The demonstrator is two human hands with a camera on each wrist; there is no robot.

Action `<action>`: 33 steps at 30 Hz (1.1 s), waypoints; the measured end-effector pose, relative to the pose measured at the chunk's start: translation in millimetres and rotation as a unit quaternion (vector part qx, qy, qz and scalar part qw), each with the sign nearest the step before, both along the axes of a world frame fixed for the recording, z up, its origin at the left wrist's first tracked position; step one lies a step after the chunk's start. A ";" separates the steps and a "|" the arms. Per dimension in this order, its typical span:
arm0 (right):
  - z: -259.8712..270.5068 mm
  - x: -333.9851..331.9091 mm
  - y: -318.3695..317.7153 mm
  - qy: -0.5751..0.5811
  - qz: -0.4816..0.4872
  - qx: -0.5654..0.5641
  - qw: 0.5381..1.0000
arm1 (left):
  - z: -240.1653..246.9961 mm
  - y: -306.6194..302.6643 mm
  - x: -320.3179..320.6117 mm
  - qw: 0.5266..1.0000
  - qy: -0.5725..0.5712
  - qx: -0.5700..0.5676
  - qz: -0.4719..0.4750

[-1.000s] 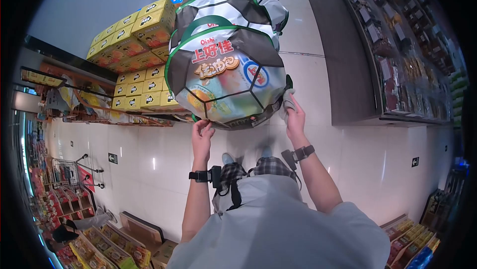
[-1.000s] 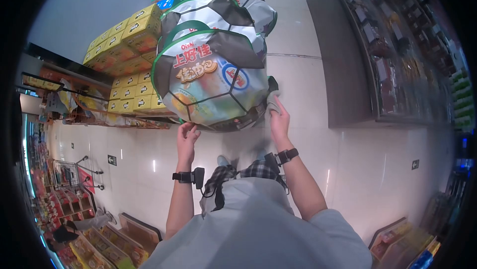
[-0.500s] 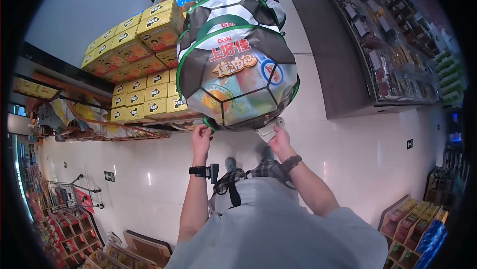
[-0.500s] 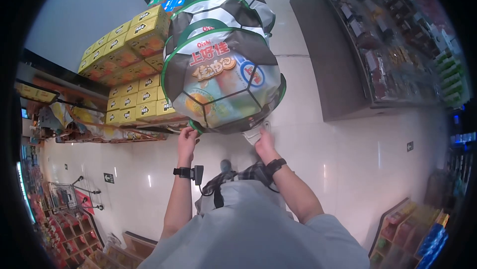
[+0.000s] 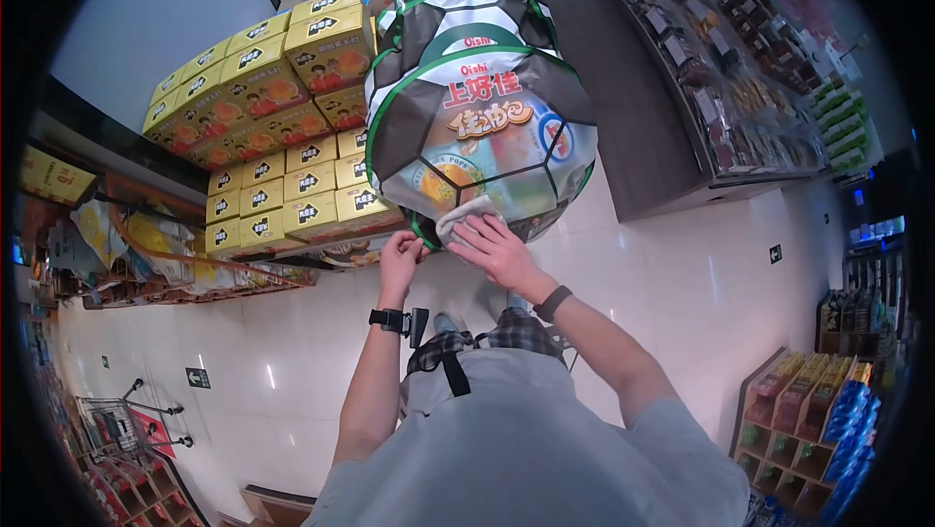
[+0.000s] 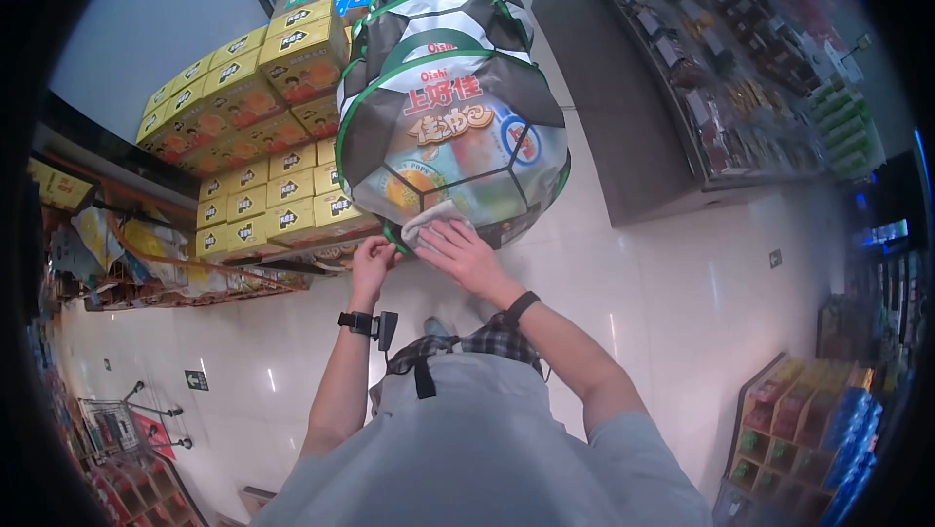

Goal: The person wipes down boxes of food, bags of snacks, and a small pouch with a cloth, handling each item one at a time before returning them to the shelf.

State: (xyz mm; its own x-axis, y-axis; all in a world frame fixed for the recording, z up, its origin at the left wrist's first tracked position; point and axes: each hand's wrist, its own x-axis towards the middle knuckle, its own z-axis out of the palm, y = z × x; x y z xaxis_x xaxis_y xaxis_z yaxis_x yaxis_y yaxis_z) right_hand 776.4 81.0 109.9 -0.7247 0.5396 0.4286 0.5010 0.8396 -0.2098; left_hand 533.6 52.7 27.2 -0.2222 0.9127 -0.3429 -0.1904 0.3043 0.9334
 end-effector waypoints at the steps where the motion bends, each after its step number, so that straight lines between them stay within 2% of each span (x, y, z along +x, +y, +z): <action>1: -3.5 2.5 4.1 -0.030 0.036 0.035 0.998 | -1.5 2.3 -4.9 1.000 0.002 -0.007 -0.010; 2: -6.7 5.5 3.8 -0.033 0.035 0.038 0.998 | -3.4 3.3 -7.9 1.000 0.003 -0.014 -0.019; 4: -13.8 13.6 6.8 -0.119 0.148 0.063 0.980 | 0.5 5.5 -7.2 1.000 -0.023 -0.006 -0.014; 5: -24.3 23.0 7.2 -0.121 0.150 0.066 0.979 | 3.4 4.2 -5.4 0.999 -0.045 -0.004 -0.008; 7: -65.5 49.8 11.3 -0.276 0.205 -0.014 0.939 | 7.6 4.9 -4.0 0.999 -0.050 -0.007 -0.008; 11: -88.1 61.5 29.0 -0.238 0.196 0.016 0.951 | 6.0 2.8 2.1 0.998 -0.064 -0.009 0.009; 14: -46.9 9.6 25.8 -0.226 0.239 0.047 0.943 | 3.6 1.9 -0.4 0.999 -0.044 -0.014 -0.003; 16: -34.8 -16.2 29.6 -0.155 0.250 0.088 0.952 | 6.3 4.5 -2.1 0.999 -0.024 -0.019 -0.025; 17: -25.9 -23.3 32.4 -0.156 0.242 0.090 0.953 | 7.8 4.2 -4.9 1.000 -0.006 -0.025 -0.017; 19: -9.9 -25.8 40.1 -0.226 0.268 0.119 0.929 | 6.7 3.1 -8.2 0.999 0.012 -0.025 -0.017; 21: -7.6 -7.6 44.9 -0.248 0.279 0.095 0.923 | 5.4 6.1 -11.2 0.999 0.006 -0.035 -0.007; 23: -29.4 27.1 53.4 -0.236 0.307 -0.038 0.921 | 4.9 5.6 -9.1 1.000 0.001 -0.031 0.005; 24: -35.8 48.3 61.0 -0.225 0.310 -0.153 0.911 | 8.1 5.6 -6.2 0.999 -0.020 -0.045 0.023; 25: -25.8 63.4 67.2 -0.228 0.311 -0.148 0.911 | 6.2 5.8 -4.2 0.999 -0.021 -0.040 0.026; 27: -2.6 85.4 82.1 -0.196 0.300 0.060 0.932 | 0.9 4.0 -2.8 0.998 0.037 -0.032 0.026; 29: 50.5 85.1 89.3 -0.183 0.305 0.065 0.932 | -7.3 2.7 -1.7 0.998 0.056 -0.009 0.032; 31: 90.2 77.7 93.7 -0.121 0.197 0.116 0.966 | -6.1 1.7 1.6 0.996 0.076 0.016 0.034; 32: 102.1 74.1 98.6 -0.117 0.200 0.119 0.966 | -3.1 1.4 4.4 0.996 0.075 0.001 0.045; 33: 111.4 69.7 102.3 -0.076 0.111 0.087 0.987 | -0.3 -0.1 7.2 0.996 0.074 -0.014 0.056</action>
